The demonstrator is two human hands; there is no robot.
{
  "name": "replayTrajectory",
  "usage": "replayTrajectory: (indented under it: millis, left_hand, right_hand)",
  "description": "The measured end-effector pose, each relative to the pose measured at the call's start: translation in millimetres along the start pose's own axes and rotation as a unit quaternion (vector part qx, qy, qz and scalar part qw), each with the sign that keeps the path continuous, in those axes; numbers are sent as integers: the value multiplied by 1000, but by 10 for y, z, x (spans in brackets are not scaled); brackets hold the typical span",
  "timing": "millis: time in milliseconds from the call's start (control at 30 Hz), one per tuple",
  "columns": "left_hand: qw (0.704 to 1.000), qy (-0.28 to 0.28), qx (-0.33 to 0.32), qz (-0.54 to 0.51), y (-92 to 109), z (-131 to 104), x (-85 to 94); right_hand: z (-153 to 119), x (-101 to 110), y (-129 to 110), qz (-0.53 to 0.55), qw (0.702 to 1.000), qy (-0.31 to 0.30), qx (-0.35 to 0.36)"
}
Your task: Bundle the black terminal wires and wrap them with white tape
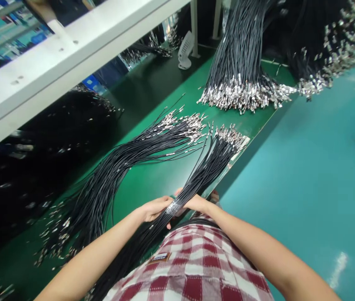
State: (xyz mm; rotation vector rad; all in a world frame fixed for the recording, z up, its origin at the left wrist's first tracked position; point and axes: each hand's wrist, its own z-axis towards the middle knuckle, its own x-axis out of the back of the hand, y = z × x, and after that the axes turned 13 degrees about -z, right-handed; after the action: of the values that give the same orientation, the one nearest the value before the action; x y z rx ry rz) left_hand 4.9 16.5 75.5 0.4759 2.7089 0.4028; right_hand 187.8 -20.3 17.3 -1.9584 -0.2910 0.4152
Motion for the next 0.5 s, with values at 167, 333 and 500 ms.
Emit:
replayTrajectory:
  millis: [167,333,500]
  left_hand:
    - [995,-88,29,-23,-165,218,18]
    - [963,51,-144,-223,62,165,39]
    - [907,201,-369,-10,170,-256,-194]
  right_hand:
    - [-1,32,-19,23,992,-100,77]
    - [-98,54,100,52,996,-42,64]
    - [-314,45,97,186,980,-49,-44]
